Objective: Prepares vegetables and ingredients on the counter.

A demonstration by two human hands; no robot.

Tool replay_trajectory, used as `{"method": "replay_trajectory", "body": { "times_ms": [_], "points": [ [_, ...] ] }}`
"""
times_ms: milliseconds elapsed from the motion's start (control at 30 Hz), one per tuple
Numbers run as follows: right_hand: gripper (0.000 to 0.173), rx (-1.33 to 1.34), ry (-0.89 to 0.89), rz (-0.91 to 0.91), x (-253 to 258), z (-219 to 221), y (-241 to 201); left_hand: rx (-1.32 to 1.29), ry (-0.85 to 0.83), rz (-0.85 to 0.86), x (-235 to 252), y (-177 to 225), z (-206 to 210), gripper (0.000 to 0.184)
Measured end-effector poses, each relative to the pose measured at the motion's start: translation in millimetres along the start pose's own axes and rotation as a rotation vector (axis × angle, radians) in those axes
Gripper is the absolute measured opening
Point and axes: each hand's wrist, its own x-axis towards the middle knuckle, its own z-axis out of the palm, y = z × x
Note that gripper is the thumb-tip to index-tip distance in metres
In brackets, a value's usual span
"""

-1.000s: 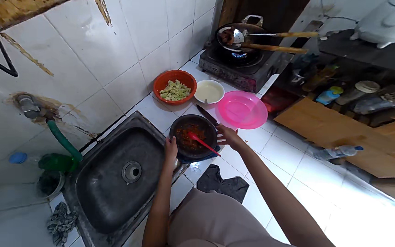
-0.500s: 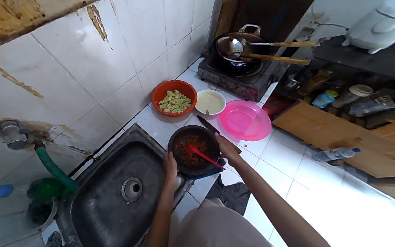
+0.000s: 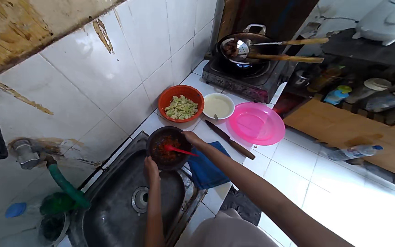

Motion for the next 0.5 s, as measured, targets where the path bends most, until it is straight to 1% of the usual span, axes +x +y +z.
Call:
{"method": "replay_trajectory", "body": {
  "times_ms": [100,233,333,367,433,500],
  "points": [
    [0.048,0.043,-0.008,-0.008,11,7,-11,-0.030,0.021,0.012,14,2,1,0.050],
    [0.046,0.119,-0.050,-0.045,18,2,-20,-0.125,0.042,-0.013,14,11,12,0.051],
    [0.047,0.240,-0.053,-0.065,20,-3,-18,-0.191,0.059,-0.014,15,11,19,0.051],
    [0.047,0.307,-0.021,-0.066,20,-3,-16,-0.211,0.069,-0.003,14,9,21,0.051],
    [0.049,0.463,0.104,-0.065,22,-5,-13,-0.248,0.077,0.030,11,3,23,0.050],
    [0.048,0.659,0.216,-0.077,28,-7,-16,-0.299,0.069,0.035,4,-1,24,0.050]
  ]
}}
